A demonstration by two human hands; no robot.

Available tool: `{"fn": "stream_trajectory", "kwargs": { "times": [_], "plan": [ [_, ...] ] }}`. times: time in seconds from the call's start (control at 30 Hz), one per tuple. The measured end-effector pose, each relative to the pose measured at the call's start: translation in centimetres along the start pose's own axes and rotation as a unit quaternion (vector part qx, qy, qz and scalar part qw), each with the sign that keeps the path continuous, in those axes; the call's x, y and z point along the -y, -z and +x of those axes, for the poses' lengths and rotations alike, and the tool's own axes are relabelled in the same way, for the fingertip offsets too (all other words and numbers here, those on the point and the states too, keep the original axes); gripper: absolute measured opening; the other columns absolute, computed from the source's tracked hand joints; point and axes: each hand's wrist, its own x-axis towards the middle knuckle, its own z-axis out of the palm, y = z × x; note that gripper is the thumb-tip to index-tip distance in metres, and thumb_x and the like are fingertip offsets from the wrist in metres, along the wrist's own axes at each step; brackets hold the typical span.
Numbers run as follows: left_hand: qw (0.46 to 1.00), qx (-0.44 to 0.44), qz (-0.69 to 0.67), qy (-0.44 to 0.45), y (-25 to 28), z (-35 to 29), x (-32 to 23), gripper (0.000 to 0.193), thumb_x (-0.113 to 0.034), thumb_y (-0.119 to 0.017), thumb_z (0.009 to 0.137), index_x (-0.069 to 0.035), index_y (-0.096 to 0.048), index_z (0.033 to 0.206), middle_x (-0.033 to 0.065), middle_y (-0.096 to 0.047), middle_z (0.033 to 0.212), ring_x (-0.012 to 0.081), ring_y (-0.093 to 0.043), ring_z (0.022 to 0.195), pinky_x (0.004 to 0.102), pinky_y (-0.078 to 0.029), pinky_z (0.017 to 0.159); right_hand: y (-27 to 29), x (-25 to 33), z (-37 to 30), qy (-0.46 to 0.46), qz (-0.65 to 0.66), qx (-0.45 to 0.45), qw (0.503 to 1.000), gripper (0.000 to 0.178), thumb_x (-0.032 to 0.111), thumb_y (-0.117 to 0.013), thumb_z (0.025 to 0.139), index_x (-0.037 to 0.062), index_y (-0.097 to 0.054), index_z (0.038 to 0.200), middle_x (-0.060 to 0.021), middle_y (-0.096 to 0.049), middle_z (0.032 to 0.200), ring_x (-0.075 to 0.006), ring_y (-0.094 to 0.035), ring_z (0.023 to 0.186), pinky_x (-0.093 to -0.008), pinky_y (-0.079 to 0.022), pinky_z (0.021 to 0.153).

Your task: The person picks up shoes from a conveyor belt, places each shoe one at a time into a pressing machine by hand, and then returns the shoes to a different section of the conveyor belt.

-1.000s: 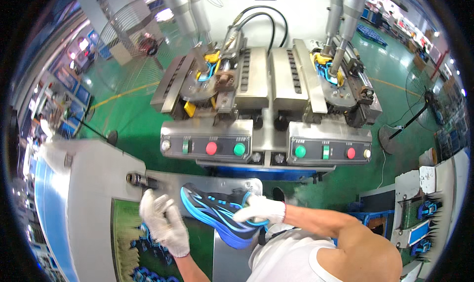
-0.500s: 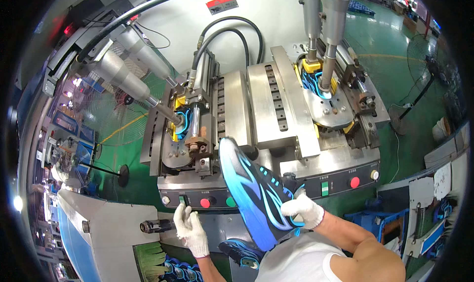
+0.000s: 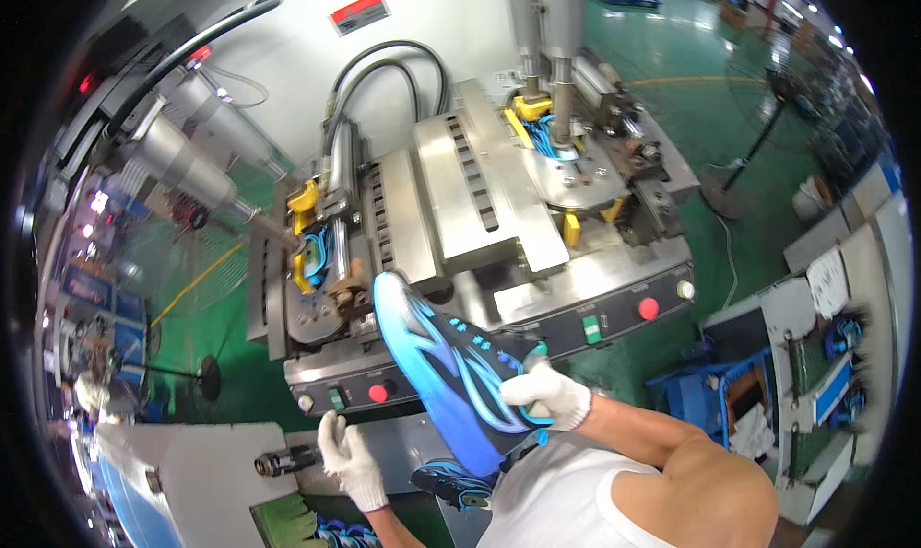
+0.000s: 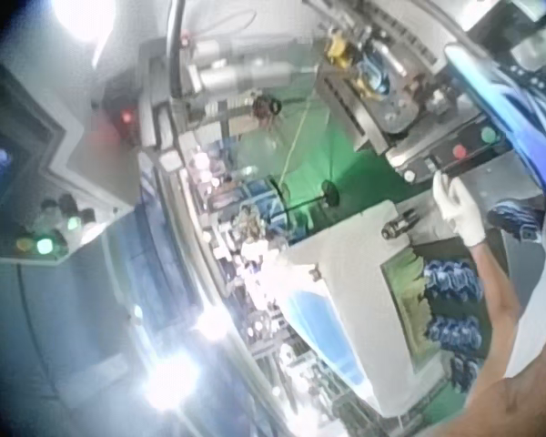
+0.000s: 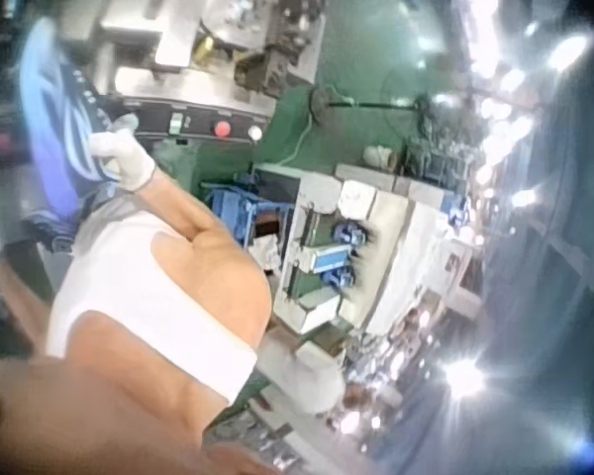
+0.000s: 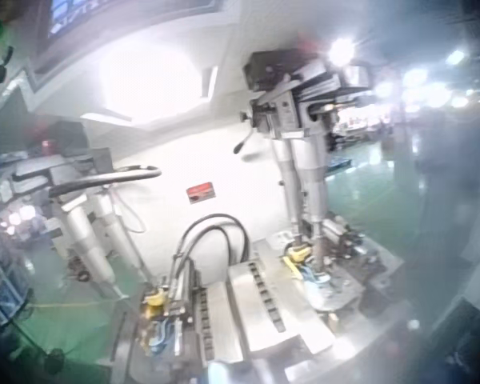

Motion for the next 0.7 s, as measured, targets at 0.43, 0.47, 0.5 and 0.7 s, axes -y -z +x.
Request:
{"fn": "stream_trajectory", "kwargs": {
  "times": [0.43,0.47,0.5,0.7],
  "plan": [
    [0.942,0.124,0.206,-0.236,-5.3,19.8,-2.4,0.047,-0.012,-0.065,0.1,-0.004,-0.057,0.145,0.0212,-0.058,0.147,0.0369,-0.056,0.136,0.0445,-0.043,0.114,-1.8,0.8,2.2,0.062,-0.046,-0.041,0.996,0.069,0.0,-0.073,0.084,-0.0069,-0.049,0.149,-0.0194,-0.067,0.135,-0.0262,-0.072,0.114,-0.0411,-0.061,0.097],
    [0.93,0.145,0.208,-0.265,-6.5,22.8,-1.7,0.048,-0.014,-0.065,0.1,-0.006,-0.057,0.146,0.0212,-0.057,0.148,0.0377,-0.054,0.138,0.0456,-0.042,0.115,-2.1,1.1,2.3,0.083,-0.043,-0.039,0.995,0.069,-0.001,-0.072,0.085,-0.0065,-0.048,0.149,-0.0189,-0.067,0.135,-0.026,-0.071,0.117,-0.0415,-0.06,0.098],
    [0.918,0.14,0.237,-0.286,-7.8,25.4,-0.9,0.049,-0.017,-0.066,0.099,-0.006,-0.056,0.147,0.0214,-0.057,0.147,0.0385,-0.054,0.138,0.0461,-0.041,0.116,-1.0,0.7,2.0,0.078,-0.046,-0.054,0.994,0.07,-0.002,-0.072,0.085,-0.0044,-0.049,0.15,-0.0153,-0.068,0.135,-0.0231,-0.07,0.115,-0.0386,-0.058,0.099],
    [0.905,0.092,0.324,-0.259,-14.8,37.4,6.3,0.069,-0.023,-0.071,0.095,-0.005,-0.044,0.156,0.0261,-0.051,0.15,0.0457,-0.05,0.138,0.0502,-0.041,0.115,-1.3,2.8,-1.4,0.018,-0.28,-0.162,0.946,0.056,0.02,-0.084,0.087,-0.0018,-0.063,0.134,-0.0022,-0.07,0.115,-0.0122,-0.06,0.104,-0.0305,-0.051,0.092]
  ]
}}
